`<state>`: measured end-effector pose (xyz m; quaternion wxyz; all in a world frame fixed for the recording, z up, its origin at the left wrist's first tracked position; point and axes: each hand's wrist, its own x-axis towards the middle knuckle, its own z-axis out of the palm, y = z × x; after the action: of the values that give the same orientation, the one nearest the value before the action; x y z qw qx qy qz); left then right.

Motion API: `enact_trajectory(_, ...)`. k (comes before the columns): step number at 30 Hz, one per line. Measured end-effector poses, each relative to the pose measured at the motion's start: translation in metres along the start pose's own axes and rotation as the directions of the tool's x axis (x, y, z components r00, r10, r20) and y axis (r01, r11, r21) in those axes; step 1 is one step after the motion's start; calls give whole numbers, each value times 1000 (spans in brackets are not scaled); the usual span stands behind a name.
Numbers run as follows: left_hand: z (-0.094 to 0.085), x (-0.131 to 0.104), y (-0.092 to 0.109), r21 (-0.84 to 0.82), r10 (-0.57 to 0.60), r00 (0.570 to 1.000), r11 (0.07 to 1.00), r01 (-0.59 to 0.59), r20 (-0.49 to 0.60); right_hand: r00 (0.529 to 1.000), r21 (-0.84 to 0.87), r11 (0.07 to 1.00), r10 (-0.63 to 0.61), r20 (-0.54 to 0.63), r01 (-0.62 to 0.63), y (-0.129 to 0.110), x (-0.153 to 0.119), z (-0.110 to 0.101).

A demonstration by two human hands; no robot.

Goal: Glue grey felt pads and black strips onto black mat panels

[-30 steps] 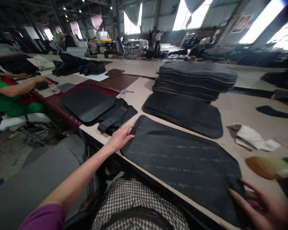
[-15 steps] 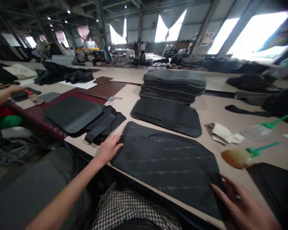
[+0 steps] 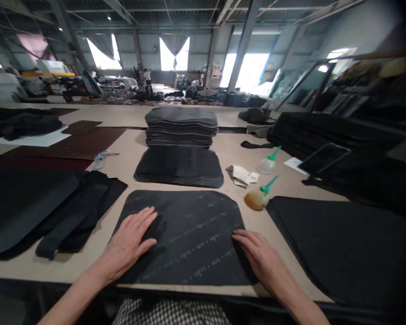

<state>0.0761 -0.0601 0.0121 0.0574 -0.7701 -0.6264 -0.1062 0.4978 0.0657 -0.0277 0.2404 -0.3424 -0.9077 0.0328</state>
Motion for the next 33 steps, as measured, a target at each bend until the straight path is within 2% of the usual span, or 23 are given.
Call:
enact_trajectory(3,11,12,5,52,165,979,984,-173,121,999,26,999,32,35,-33,-7,5,-10)
enact_trajectory(7,31,13,-4,133,208,972,966,-221,105,993,119,990,71,97,-82,-15,9,-26)
enact_trajectory(9,36,13,-9,164,225,970,957,-237,91,981,176,967,173,85,-185,-14,16,-31)
enact_trajectory(12,37,13,-10,193,245,967,948,-254,68,911,175,899,411,-29,-401,-4,37,-32)
enact_trajectory(13,37,13,-10,197,249,967,946,-256,59,885,162,879,462,-61,-448,2,46,-30)
enact_trajectory(15,36,14,-9,202,255,966,945,-259,46,863,153,860,500,-71,-486,14,65,-21)
enact_trajectory(17,36,14,-8,203,261,965,944,-261,27,874,188,866,482,-65,-463,23,80,-11)
enact_trajectory(20,37,15,-8,205,269,963,943,-264,1,908,205,910,392,-148,-359,27,88,4)
enact_trajectory(23,37,15,-8,214,261,965,942,-257,13,906,65,936,352,-235,-347,27,83,12)
enact_trajectory(26,35,15,-8,192,241,970,951,-243,35,898,-82,917,359,-253,-390,24,77,14)
enact_trajectory(29,31,13,-5,154,201,977,966,-210,70,931,-133,939,281,-232,-317,15,79,16)
enact_trajectory(33,21,13,1,78,145,979,985,-157,143,992,-93,992,78,-95,-86,-2,96,23)
